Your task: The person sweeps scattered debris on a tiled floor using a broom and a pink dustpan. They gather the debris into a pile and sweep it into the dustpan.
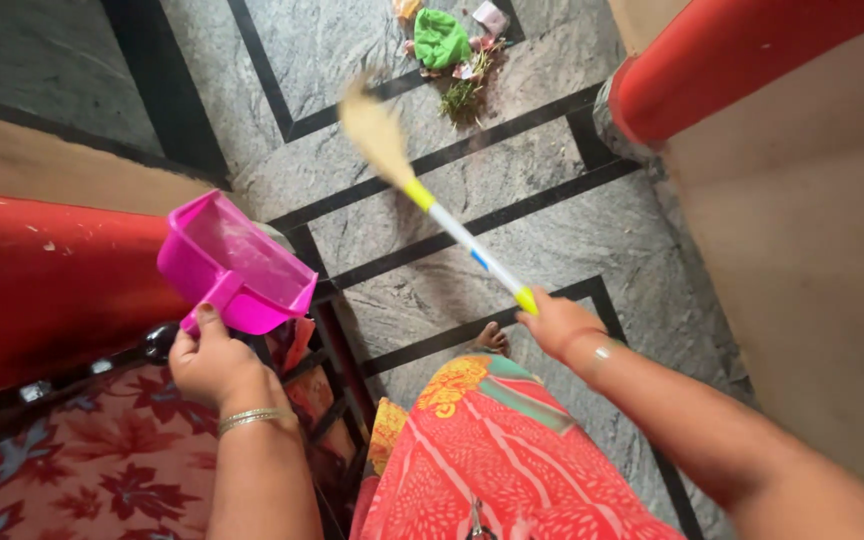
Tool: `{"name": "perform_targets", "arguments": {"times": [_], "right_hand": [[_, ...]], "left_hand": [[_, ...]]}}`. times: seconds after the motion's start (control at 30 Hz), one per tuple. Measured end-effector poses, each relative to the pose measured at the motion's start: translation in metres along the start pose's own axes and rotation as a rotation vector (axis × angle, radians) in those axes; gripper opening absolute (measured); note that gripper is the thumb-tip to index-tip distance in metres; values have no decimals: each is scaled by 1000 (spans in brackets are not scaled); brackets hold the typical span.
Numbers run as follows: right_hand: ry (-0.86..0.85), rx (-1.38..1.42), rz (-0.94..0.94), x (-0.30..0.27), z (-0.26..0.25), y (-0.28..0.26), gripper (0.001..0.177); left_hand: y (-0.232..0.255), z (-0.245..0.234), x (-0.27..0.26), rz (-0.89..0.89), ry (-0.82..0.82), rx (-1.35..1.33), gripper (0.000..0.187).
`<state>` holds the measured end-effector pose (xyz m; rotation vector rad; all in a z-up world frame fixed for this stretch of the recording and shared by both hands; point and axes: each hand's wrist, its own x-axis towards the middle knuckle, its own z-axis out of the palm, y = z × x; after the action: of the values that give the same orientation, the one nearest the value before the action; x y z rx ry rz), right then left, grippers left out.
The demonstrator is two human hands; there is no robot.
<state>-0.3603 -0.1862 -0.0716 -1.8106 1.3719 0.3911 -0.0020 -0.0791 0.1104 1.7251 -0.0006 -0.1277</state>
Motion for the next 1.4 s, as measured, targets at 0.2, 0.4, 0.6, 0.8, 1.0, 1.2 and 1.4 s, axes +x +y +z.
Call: {"name": "perform_targets", "arguments": {"times": [0.2,0.4,0.6,0.8,1.0,1.2,1.4], "right_hand": [[-70,-499,-182,-41,-21,39,39],[-95,-238,21,-7,17,-9,40],[-162,-196,-188,10,52,-55,40],[-125,-47,-65,56,62,-137,39],[-98,-101,-141,93,55,-184,32],[-174,94,-134,72,96,-213,47],[-184,253,-107,95,93,-209,43]], "left_hand": [[6,11,-9,-130,73,33,13],[19,3,8,-38,91,111,13],[29,3,26,-10,97,88,13],[28,-24,46,-1,86,47,16],[21,-47,50,8,119,94,21],[31,-52,39,-24,161,91,23],[18,-56,42,44,157,87,25]]}}
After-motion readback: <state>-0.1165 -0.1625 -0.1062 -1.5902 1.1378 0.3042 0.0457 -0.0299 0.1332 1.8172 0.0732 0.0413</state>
